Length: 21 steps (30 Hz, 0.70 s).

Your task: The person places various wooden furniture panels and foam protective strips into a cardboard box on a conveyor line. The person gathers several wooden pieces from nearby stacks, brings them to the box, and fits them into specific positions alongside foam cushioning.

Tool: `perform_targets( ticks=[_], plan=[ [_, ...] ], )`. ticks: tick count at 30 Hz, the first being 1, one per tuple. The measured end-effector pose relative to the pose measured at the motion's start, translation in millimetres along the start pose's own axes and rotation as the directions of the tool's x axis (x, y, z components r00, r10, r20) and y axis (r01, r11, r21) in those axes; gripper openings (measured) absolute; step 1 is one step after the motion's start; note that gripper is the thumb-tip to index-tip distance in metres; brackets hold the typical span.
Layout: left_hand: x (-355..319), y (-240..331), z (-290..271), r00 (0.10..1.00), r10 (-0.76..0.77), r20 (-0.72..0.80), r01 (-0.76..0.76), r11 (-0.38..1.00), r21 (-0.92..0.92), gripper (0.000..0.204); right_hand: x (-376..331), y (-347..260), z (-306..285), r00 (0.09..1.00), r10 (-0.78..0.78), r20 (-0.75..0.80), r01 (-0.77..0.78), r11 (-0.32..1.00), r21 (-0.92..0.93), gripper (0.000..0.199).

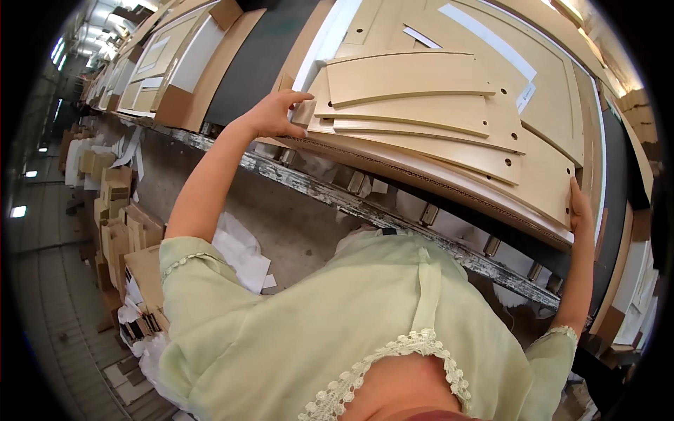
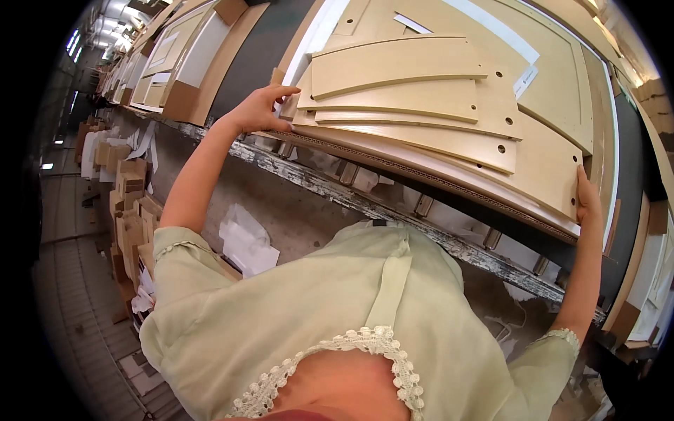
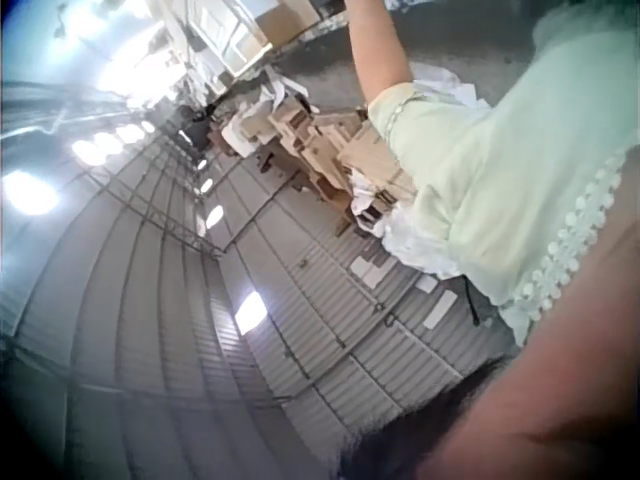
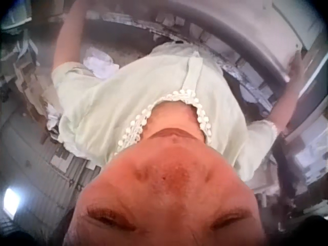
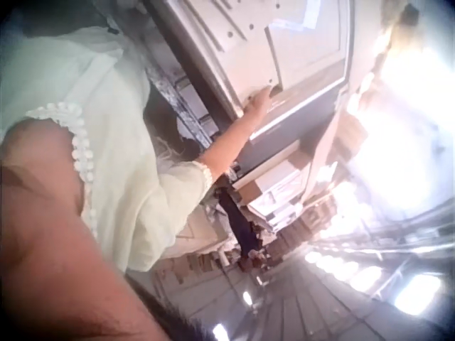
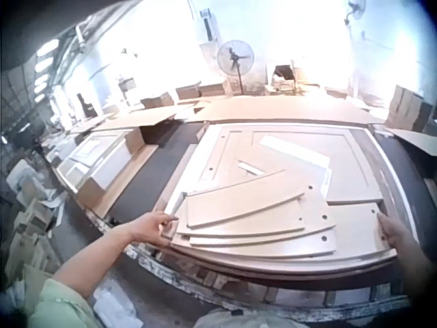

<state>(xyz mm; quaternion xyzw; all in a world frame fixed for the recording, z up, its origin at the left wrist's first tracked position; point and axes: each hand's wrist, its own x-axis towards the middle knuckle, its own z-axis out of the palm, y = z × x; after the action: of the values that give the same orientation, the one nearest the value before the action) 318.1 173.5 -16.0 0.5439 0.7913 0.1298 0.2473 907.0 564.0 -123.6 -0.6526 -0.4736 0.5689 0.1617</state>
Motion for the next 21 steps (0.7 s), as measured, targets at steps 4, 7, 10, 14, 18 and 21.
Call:
perform_targets(
  ticks=[4, 7, 10, 14, 18, 21],
  plan=[
    [11, -11, 8, 0.971, 0.225, -0.075, -0.208, 0.961, 0.184, 0.050, -1, -6, -2, 0.999, 0.035, -0.004, -0.035, 0.999, -0.010, 0.056],
    [16, -14, 0, 0.966, 0.260, -0.006, -0.247, 0.926, 0.285, 0.040, -4, -4, 4, 0.999, 0.039, 0.032, -0.041, 0.997, 0.061, 0.053],
    [8, -22, -5, 0.985, 0.171, 0.027, -0.172, 0.944, 0.283, 0.032, -17, -17, 23, 0.999, 0.011, 0.047, -0.013, 0.998, 0.061, 0.050],
    [29, -29, 1, 0.998, 0.049, 0.037, -0.051, 0.998, 0.036, 0.033, -40, -8, 23, 0.983, -0.185, -0.016, 0.185, 0.983, -0.003, 0.039],
    [21, -39, 6, 0.999, 0.024, -0.043, -0.023, 0.999, 0.023, 0.061, -64, -18, 52, 0.953, -0.303, 0.000, 0.288, 0.906, -0.310, 0.032],
    [14, -55, -2, 0.995, 0.088, 0.056, -0.096, 0.980, 0.173, 0.066, -76, -54, 59, 0.971, -0.233, 0.051, 0.220, 0.795, -0.566, 0.049]
  ],
)
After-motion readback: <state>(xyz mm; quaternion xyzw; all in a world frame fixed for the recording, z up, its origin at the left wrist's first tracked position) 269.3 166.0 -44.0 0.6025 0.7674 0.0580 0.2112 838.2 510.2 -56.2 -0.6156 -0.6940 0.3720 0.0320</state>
